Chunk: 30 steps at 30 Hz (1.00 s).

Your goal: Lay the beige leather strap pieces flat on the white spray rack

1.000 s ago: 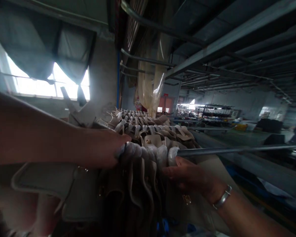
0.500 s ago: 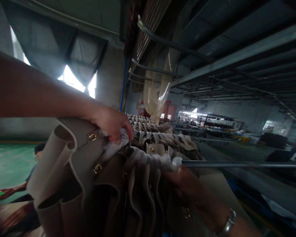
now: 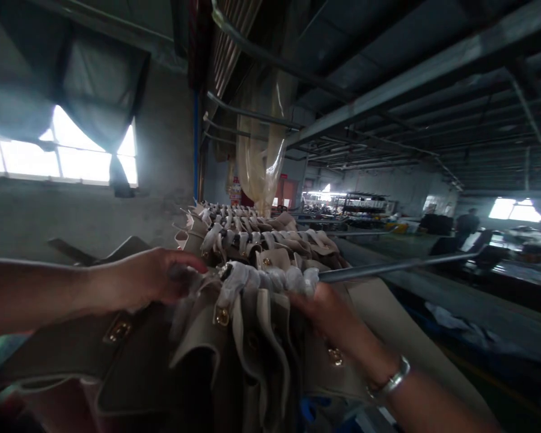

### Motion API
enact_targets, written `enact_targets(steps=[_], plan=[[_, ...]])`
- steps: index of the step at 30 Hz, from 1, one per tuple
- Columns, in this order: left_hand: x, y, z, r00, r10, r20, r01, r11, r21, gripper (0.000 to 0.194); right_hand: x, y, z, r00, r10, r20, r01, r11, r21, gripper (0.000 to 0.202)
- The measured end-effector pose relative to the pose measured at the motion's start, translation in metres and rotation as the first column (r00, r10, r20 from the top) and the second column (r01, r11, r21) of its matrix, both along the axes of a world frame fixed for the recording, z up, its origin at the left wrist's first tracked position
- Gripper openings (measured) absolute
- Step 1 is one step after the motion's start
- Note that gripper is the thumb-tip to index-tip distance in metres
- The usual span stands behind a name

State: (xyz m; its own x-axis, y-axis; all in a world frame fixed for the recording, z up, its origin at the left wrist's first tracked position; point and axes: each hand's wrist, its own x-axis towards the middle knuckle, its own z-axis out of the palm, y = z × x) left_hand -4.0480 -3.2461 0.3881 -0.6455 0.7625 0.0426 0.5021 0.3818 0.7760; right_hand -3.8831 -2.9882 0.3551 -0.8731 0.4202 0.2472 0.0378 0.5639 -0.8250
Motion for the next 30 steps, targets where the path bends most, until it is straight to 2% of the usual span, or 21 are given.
enact_targets(steps=[1, 2, 4, 6, 7, 8, 9, 11, 12, 14, 16, 18, 22, 24, 26, 30], plan=[[-0.002, -0.002, -0.004, 1.000, 0.008, 0.023, -0.009, 0.999, 0.034, 0.051, 0.003, -0.005, -0.001, 0.993, -0.115, 0.005, 0.113, 0.981, 0.160, 0.031], [-0.003, -0.004, -0.006, 0.999, 0.002, 0.037, -0.004, 0.998, 0.062, 0.051, 0.008, -0.010, -0.003, 0.973, -0.229, -0.016, 0.221, 0.918, 0.330, 0.037], [-0.006, -0.007, -0.008, 0.997, -0.039, 0.061, 0.033, 0.994, 0.105, 0.051, 0.018, -0.021, -0.011, 0.921, -0.359, -0.150, 0.375, 0.714, 0.592, 0.050], [-0.007, -0.011, -0.009, 0.989, -0.089, 0.115, 0.074, 0.989, 0.128, 0.051, 0.027, -0.035, -0.018, 0.893, -0.336, -0.300, 0.443, 0.530, 0.723, 0.049], [-0.007, -0.014, -0.010, 0.982, -0.116, 0.146, 0.096, 0.986, 0.137, 0.050, 0.030, -0.042, -0.019, 0.896, -0.291, -0.335, 0.441, 0.496, 0.748, 0.044], [-0.007, -0.016, -0.011, 0.975, -0.139, 0.172, 0.114, 0.982, 0.150, 0.048, 0.031, -0.050, -0.018, 0.911, -0.257, -0.321, 0.411, 0.519, 0.749, 0.039], [-0.007, -0.019, -0.012, 0.969, -0.156, 0.191, 0.125, 0.978, 0.166, 0.046, 0.031, -0.056, -0.014, 0.936, -0.232, -0.266, 0.352, 0.594, 0.723, 0.037], [-0.008, -0.024, -0.014, 0.958, -0.167, 0.232, 0.118, 0.970, 0.212, 0.044, 0.025, -0.067, 0.001, 0.982, -0.159, -0.105, 0.190, 0.782, 0.593, 0.039], [-0.010, -0.027, -0.015, 0.948, -0.176, 0.266, 0.113, 0.965, 0.236, 0.045, 0.020, -0.071, 0.010, 0.992, -0.120, -0.030, 0.119, 0.849, 0.514, 0.040], [-0.014, -0.031, -0.017, 0.912, -0.208, 0.353, 0.112, 0.956, 0.273, 0.049, 0.009, -0.075, 0.029, 0.993, -0.086, 0.076, 0.048, 0.912, 0.407, 0.043], [-0.019, -0.033, -0.018, 0.866, -0.241, 0.438, 0.114, 0.948, 0.296, 0.051, -0.001, -0.076, 0.044, 0.983, -0.098, 0.157, 0.037, 0.935, 0.354, 0.048], [-0.023, -0.033, -0.017, 0.826, -0.253, 0.504, 0.110, 0.949, 0.297, 0.051, -0.006, -0.078, 0.050, 0.973, -0.127, 0.190, 0.064, 0.950, 0.306, 0.057], [-0.031, -0.027, -0.006, 0.758, -0.304, 0.578, 0.126, 0.937, 0.327, 0.044, -0.011, -0.090, 0.044, 0.973, -0.169, 0.156, 0.123, 0.956, 0.266, 0.075], [-0.037, -0.025, 0.001, 0.780, -0.326, 0.535, 0.147, 0.926, 0.349, 0.036, -0.015, -0.098, 0.038, 0.983, -0.143, 0.119, 0.114, 0.968, 0.224, 0.073], [-0.045, -0.022, 0.006, 0.841, -0.314, 0.440, 0.173, 0.928, 0.331, 0.035, -0.021, -0.107, 0.034, 0.990, -0.117, 0.078, 0.104, 0.983, 0.155, 0.067], [-0.058, -0.016, 0.005, 0.917, -0.323, 0.236, 0.276, 0.938, 0.211, 0.035, -0.034, -0.122, 0.030, 0.977, -0.208, 0.034, 0.208, 0.978, 0.023, 0.062]])
